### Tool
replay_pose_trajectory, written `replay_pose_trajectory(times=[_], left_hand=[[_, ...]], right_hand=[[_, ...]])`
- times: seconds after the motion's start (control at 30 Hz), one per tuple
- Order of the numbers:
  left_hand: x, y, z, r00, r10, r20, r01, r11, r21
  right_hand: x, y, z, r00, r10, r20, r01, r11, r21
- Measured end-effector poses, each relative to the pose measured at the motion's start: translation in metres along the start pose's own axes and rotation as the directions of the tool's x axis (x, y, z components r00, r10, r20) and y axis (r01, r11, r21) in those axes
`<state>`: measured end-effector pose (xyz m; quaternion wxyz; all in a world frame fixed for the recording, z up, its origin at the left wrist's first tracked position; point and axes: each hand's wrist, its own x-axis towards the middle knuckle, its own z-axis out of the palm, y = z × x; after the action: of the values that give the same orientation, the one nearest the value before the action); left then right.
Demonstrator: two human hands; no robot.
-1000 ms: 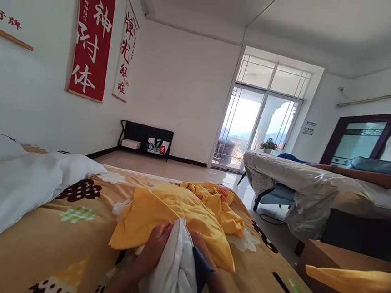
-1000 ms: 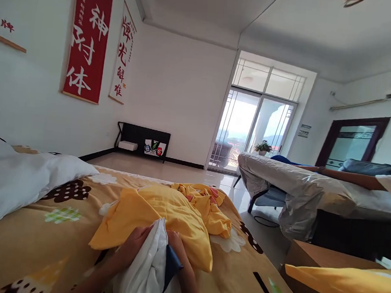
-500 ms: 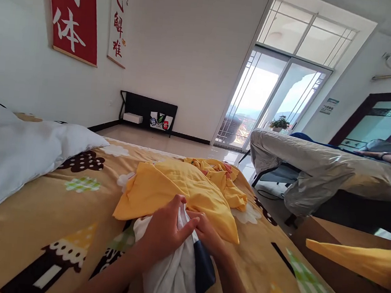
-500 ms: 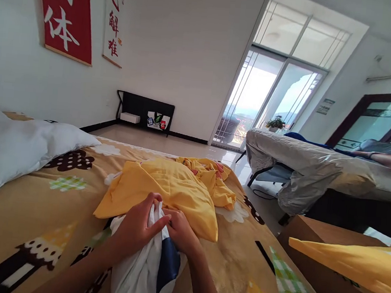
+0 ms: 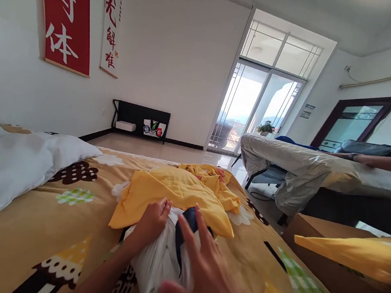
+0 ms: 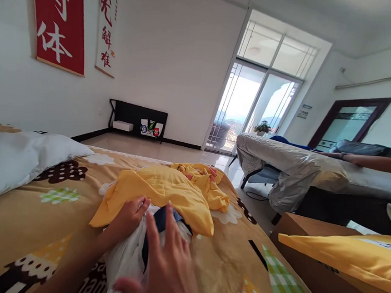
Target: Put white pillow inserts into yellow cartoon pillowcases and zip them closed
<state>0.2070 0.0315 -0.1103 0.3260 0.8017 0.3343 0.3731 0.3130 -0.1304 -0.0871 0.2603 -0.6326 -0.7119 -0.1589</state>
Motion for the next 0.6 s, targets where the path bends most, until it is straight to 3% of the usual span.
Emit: replay_pose_trajectory(times=[0.03,0.1,0.23,0.33,0.43,0.53,0.6], left_hand=[[0.003,-0.004,-0.002,1.0,-0.006,-0.015,0.005,1.0,-0.023],[0.009,-0.015,-0.005,1.0,-0.008,-0.018,0.007,0.997,-0.071],[0.017,-0.037,-0.013,1.0,0.003,0.031,0.001,0.994,-0.113],[0.019,-0.045,-0.02,0.995,-0.006,0.104,0.023,0.988,-0.156],[0.019,-0.045,-0.029,1.0,0.016,0.026,-0.013,0.994,-0.107],[0.016,-0.034,-0.046,0.988,0.115,-0.098,-0.103,0.987,0.12],[0.011,-0.023,-0.061,0.993,0.099,-0.058,-0.076,0.945,0.319]], right_hand=[[-0.004,-0.014,0.01,0.994,-0.102,0.042,0.103,0.994,-0.037],[-0.003,-0.036,0.037,0.981,-0.156,0.116,0.166,0.983,-0.075],[0.015,-0.053,0.072,0.985,-0.02,0.174,0.031,0.998,-0.059],[0.024,-0.049,0.072,0.983,0.028,0.18,-0.021,0.999,-0.041],[0.029,-0.037,0.06,0.981,0.099,0.169,-0.087,0.993,-0.075],[0.035,-0.021,0.048,0.965,0.189,0.183,-0.171,0.979,-0.112],[0.039,-0.008,0.039,0.953,0.253,0.165,-0.238,0.965,-0.107]])
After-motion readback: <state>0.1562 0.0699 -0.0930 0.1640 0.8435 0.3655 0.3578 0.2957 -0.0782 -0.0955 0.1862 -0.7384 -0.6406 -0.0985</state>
